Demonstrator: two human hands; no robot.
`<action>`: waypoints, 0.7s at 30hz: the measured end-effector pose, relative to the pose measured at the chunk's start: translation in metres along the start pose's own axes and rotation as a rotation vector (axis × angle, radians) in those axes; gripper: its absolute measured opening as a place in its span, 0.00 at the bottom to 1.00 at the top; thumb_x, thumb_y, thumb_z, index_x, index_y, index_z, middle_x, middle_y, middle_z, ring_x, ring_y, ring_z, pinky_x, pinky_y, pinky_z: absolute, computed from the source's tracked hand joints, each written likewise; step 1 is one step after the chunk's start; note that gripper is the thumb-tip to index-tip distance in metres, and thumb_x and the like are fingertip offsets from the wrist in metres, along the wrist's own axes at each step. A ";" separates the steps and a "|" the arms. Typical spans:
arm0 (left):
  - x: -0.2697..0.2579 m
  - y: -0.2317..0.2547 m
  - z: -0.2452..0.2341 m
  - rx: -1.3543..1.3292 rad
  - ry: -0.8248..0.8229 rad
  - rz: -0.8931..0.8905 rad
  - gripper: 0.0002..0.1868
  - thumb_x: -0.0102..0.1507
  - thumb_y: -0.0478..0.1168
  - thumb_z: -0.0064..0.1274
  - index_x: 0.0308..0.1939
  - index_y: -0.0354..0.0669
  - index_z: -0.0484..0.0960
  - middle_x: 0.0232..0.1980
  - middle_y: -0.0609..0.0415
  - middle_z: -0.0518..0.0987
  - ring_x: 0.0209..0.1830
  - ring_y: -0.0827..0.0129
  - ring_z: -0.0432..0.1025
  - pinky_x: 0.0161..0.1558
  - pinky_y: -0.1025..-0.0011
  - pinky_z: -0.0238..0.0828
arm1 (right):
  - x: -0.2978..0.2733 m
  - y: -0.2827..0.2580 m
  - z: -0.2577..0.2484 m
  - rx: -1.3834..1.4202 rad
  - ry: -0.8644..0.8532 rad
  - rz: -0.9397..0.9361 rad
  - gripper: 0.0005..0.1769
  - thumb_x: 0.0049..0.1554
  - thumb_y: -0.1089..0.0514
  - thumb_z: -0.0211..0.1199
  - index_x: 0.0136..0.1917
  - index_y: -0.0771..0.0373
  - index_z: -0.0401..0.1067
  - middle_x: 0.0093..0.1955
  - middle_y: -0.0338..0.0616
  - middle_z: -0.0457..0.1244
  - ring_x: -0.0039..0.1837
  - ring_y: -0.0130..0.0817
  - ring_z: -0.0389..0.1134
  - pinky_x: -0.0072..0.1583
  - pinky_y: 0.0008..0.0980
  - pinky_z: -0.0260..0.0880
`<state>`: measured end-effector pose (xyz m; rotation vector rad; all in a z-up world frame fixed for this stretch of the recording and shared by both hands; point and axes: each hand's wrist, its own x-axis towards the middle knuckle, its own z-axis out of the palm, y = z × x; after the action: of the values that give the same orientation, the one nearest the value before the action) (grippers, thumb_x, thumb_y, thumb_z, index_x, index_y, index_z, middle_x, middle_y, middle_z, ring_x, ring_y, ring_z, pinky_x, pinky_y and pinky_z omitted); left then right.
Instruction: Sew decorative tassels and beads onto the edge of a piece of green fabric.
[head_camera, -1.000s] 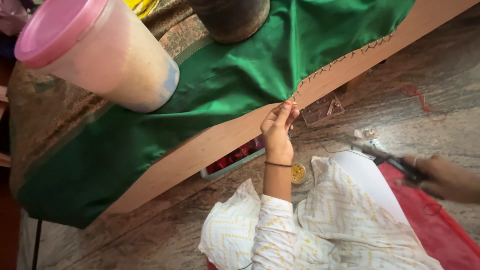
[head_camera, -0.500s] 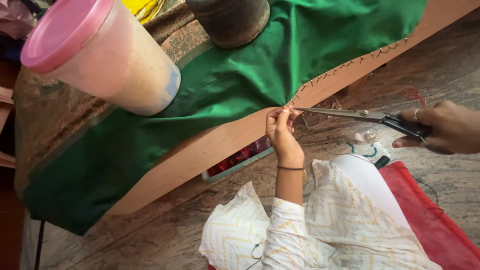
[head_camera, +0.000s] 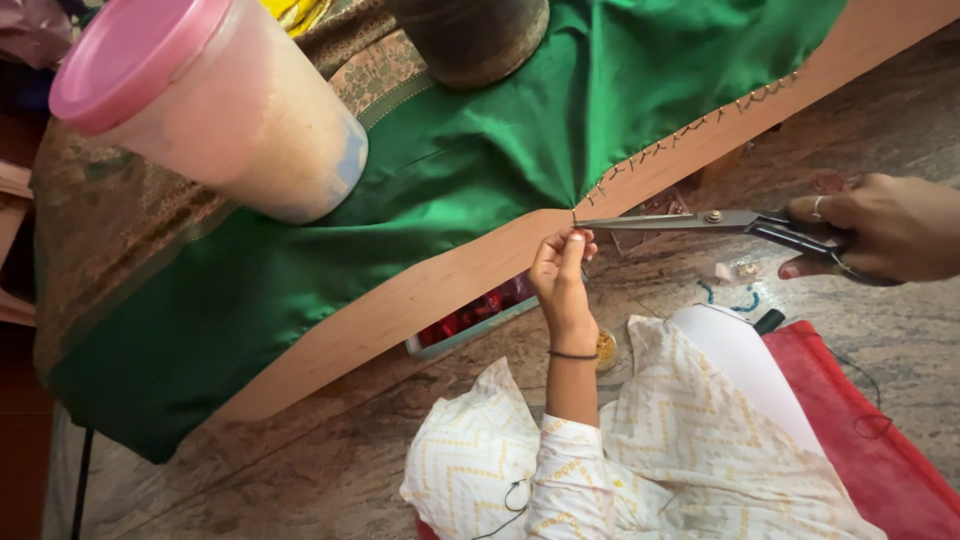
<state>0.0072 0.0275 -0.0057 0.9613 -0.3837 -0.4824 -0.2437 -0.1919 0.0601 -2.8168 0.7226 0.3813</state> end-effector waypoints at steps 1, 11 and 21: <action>0.000 0.001 -0.001 -0.004 -0.005 0.007 0.04 0.68 0.34 0.53 0.42 0.35 0.79 0.42 0.54 0.82 0.40 0.74 0.74 0.47 0.74 0.72 | 0.001 0.000 -0.001 -0.003 -0.025 -0.008 0.31 0.49 0.21 0.62 0.48 0.47 0.74 0.29 0.39 0.65 0.34 0.38 0.75 0.42 0.43 0.77; 0.004 0.009 0.004 -0.013 -0.008 0.024 0.01 0.66 0.30 0.53 0.41 0.36 0.79 0.40 0.54 0.81 0.39 0.74 0.75 0.47 0.75 0.71 | 0.003 -0.007 -0.008 0.031 -0.043 -0.009 0.31 0.46 0.22 0.64 0.48 0.46 0.75 0.33 0.37 0.65 0.38 0.38 0.74 0.43 0.46 0.76; 0.003 0.014 0.007 -0.008 0.001 0.005 0.01 0.65 0.32 0.53 0.39 0.38 0.78 0.40 0.55 0.82 0.37 0.78 0.73 0.39 0.78 0.68 | 0.009 0.017 0.026 0.032 -0.129 0.032 0.29 0.52 0.24 0.57 0.52 0.46 0.71 0.31 0.41 0.65 0.36 0.32 0.71 0.42 0.38 0.74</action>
<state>0.0093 0.0277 0.0101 0.9522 -0.3834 -0.4786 -0.2495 -0.2035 0.0308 -2.7238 0.7394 0.5454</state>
